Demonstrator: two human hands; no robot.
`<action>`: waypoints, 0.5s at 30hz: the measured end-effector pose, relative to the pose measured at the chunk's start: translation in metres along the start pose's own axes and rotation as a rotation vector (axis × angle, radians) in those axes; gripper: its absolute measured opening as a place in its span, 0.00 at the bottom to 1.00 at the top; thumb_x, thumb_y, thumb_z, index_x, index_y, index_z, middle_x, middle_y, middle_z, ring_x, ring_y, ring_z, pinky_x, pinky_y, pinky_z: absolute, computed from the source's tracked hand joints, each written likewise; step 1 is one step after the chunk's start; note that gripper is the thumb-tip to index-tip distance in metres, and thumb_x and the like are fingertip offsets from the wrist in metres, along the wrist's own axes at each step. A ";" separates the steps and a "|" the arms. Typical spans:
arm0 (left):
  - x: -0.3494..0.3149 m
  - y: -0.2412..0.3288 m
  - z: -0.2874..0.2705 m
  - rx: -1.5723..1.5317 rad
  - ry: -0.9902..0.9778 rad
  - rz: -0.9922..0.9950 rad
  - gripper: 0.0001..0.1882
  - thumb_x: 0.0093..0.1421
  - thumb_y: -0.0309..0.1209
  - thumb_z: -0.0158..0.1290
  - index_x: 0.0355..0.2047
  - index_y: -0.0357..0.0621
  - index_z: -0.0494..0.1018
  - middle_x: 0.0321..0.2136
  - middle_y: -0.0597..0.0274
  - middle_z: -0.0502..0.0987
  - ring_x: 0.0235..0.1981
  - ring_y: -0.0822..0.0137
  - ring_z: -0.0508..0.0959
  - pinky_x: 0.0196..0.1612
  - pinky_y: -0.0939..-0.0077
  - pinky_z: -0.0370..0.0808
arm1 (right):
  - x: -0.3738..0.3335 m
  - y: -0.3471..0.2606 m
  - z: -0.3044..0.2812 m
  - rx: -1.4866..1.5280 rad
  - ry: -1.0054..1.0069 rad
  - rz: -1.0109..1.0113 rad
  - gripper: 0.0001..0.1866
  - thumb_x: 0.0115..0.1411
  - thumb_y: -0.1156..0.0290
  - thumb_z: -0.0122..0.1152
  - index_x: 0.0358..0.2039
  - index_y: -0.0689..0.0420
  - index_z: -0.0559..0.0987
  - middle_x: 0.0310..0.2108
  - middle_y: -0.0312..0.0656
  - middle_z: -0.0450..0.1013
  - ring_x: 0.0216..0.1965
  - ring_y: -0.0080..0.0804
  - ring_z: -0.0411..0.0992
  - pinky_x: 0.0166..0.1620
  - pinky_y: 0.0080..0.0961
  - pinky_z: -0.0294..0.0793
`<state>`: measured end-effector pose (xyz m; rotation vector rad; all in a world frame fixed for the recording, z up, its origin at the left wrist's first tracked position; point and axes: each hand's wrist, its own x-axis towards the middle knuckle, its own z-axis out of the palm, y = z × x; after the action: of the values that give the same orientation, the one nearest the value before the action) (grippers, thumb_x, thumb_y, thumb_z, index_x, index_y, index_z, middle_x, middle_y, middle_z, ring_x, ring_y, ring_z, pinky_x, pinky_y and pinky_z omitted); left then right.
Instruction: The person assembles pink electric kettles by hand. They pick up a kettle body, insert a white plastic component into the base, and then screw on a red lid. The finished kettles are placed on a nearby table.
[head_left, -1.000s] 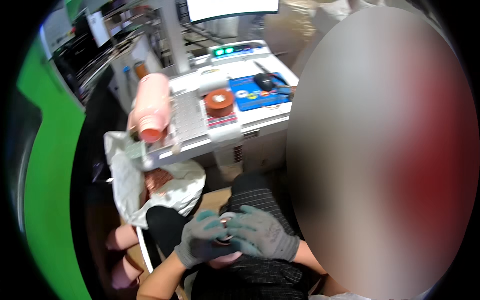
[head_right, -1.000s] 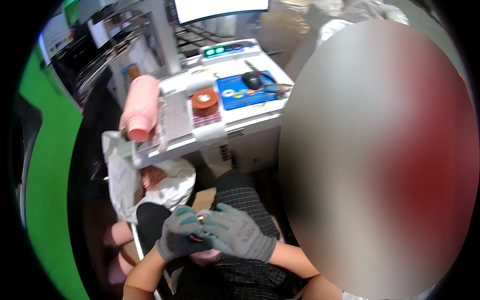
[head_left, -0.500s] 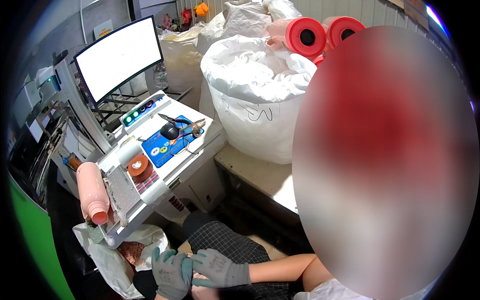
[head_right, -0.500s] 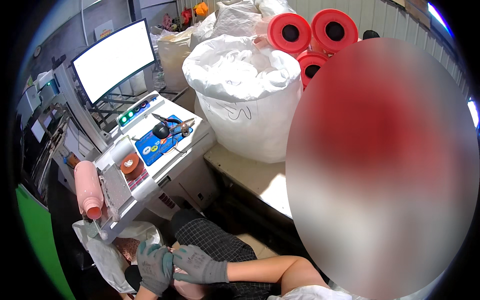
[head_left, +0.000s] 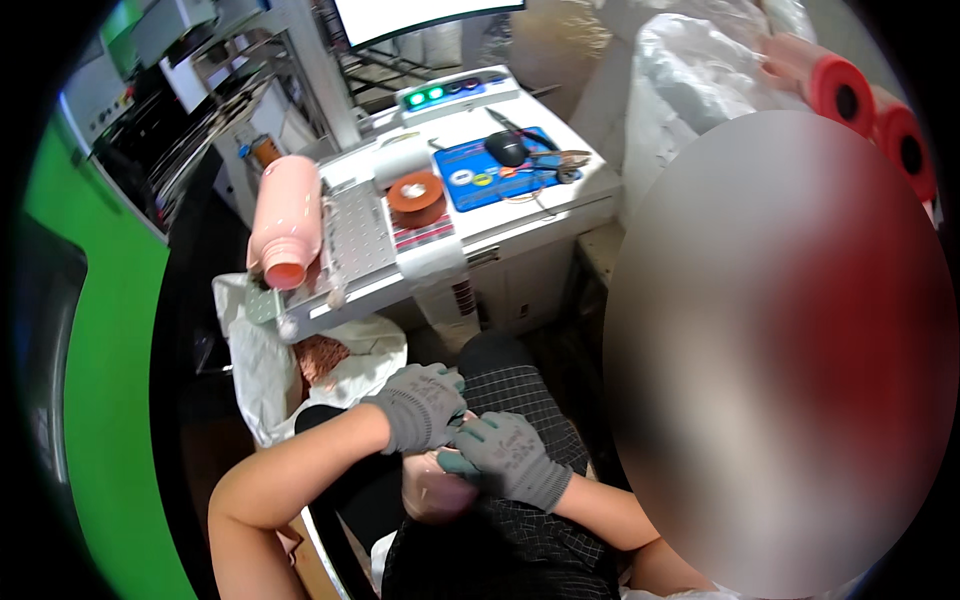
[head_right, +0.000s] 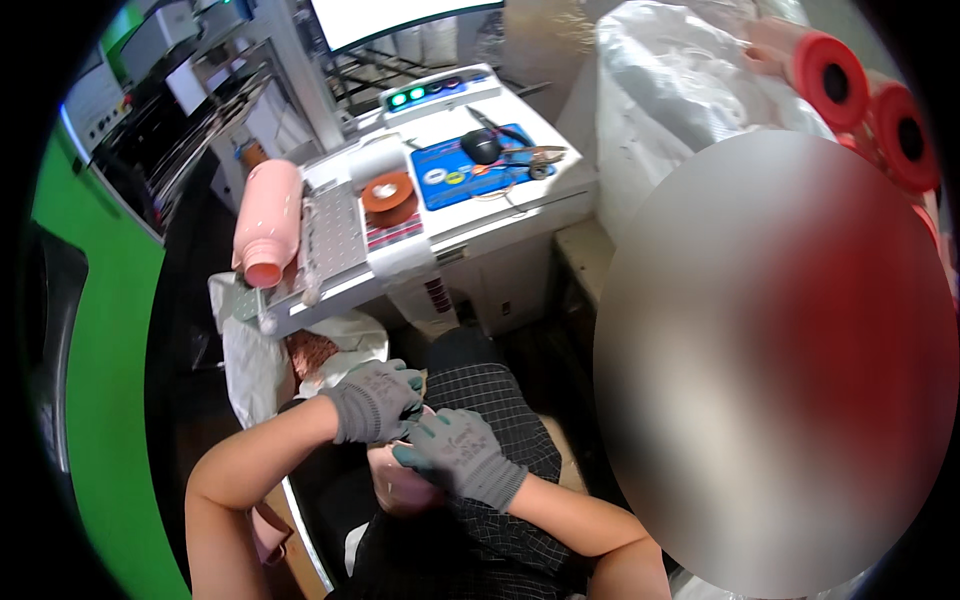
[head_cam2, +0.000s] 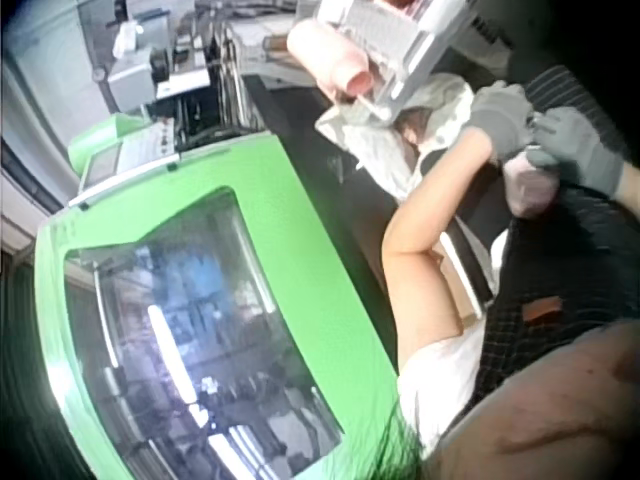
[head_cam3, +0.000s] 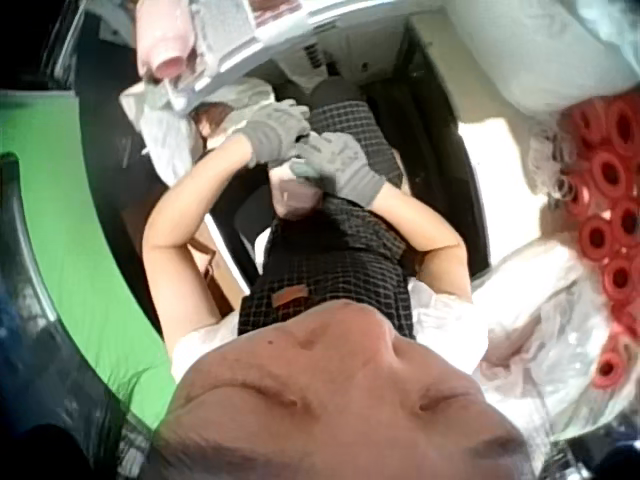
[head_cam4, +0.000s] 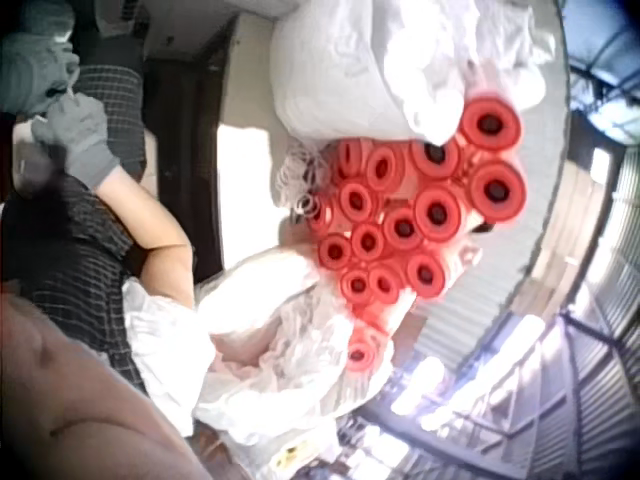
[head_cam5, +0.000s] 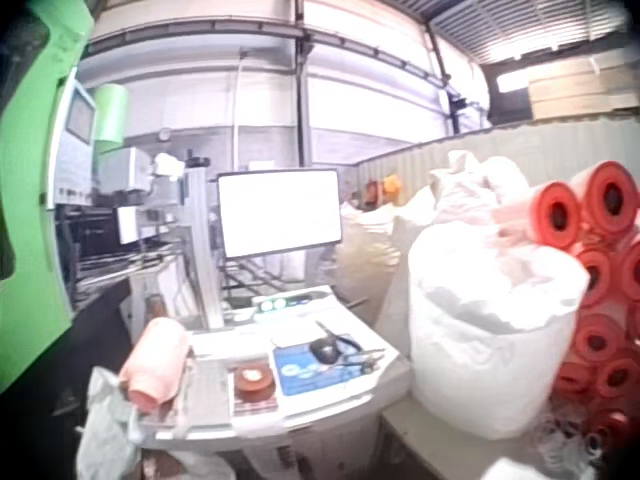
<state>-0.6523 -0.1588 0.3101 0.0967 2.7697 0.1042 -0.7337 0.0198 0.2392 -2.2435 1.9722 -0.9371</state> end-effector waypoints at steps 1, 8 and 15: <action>0.000 -0.001 0.000 -0.051 -0.049 -0.027 0.14 0.53 0.44 0.60 0.30 0.48 0.82 0.34 0.55 0.79 0.41 0.55 0.80 0.44 0.58 0.78 | 0.000 -0.002 0.000 0.032 0.010 0.023 0.13 0.65 0.56 0.59 0.36 0.50 0.85 0.34 0.43 0.78 0.35 0.40 0.78 0.38 0.38 0.78; 0.015 0.016 -0.009 -0.059 -0.066 -0.102 0.12 0.58 0.42 0.59 0.35 0.49 0.82 0.28 0.52 0.82 0.38 0.51 0.85 0.39 0.58 0.81 | -0.009 -0.001 0.006 0.171 0.170 0.148 0.08 0.59 0.60 0.67 0.32 0.49 0.81 0.31 0.39 0.73 0.32 0.38 0.75 0.36 0.37 0.73; 0.060 -0.080 0.117 -1.457 0.798 -0.642 0.33 0.59 0.28 0.67 0.60 0.33 0.65 0.50 0.57 0.77 0.46 0.73 0.76 0.55 0.77 0.75 | -0.047 0.008 -0.006 0.295 0.163 0.114 0.21 0.53 0.59 0.72 0.43 0.56 0.81 0.35 0.40 0.78 0.31 0.39 0.76 0.34 0.37 0.74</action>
<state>-0.6704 -0.2262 0.1726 -1.3788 2.4045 2.1919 -0.7445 0.0632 0.2207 -1.9314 1.8503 -1.3327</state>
